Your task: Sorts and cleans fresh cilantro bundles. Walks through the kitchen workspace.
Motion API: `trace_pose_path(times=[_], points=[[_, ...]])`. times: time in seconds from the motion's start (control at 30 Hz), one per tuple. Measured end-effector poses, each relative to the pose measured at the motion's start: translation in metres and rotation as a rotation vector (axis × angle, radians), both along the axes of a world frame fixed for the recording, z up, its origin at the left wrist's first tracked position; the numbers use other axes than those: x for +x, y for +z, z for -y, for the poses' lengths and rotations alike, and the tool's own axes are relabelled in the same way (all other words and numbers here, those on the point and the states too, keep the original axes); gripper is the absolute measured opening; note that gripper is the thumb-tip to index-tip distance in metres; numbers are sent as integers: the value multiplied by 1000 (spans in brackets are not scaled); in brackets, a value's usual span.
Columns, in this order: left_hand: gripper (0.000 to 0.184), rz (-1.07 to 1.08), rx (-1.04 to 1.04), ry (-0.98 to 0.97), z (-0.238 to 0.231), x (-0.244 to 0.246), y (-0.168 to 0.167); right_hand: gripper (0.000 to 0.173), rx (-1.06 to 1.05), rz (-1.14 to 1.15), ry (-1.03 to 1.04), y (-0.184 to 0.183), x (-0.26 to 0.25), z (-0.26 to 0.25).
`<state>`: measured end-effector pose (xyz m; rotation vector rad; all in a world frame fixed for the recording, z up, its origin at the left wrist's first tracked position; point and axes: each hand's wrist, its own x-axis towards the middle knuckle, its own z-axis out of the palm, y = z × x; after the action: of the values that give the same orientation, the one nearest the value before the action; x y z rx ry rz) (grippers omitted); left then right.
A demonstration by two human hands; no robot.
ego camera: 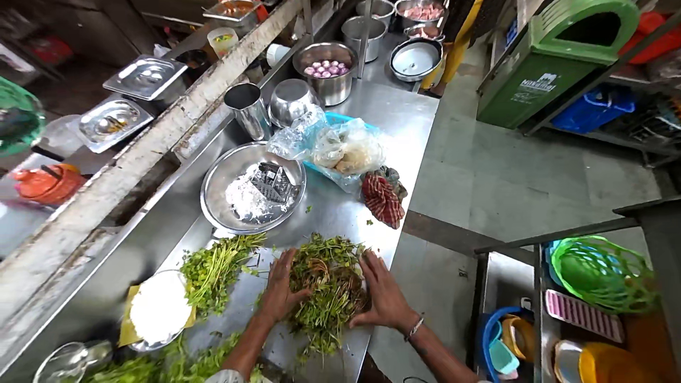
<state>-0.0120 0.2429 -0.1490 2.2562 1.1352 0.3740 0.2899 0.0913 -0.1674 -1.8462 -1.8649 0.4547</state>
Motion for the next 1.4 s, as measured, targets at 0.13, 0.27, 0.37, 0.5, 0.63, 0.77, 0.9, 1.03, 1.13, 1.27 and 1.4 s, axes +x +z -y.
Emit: trace_pose_path(times=[0.13,0.27,0.37,0.5,0.63,0.77,0.9,1.03,1.13,1.27,1.4], points=[[133,44,-82,75,28,22,-5,142,97,-26,-108,-19,-63,-2],[117,80,-160,252,43,44,-1,129,100,-135,-62,-22,-79,-41],[104,40,-194,311,36,48,5,132,-10,-195,70,-11,-63,-54],[78,123,-94,340,22,32,24,109,-18,-330,44,8,-34,-32],[67,130,4,425,12,-4,29,68,189,-349,-250,-5,-4,-15],[79,120,-56,421,21,-15,2,99,141,-67,-331,-28,7,-52],[76,179,-79,358,43,9,-21,109,126,-152,-268,-24,-74,-52],[60,459,-243,406,56,47,-20,74,254,-426,-382,-26,-139,-72],[49,643,-309,505,54,57,-12,44,367,-685,-429,-28,-157,-90],[35,838,-384,559,54,61,-7,35,377,-903,-499,-28,-162,-91],[32,911,-415,534,63,61,7,35,375,-1083,-541,-12,-163,-80]])
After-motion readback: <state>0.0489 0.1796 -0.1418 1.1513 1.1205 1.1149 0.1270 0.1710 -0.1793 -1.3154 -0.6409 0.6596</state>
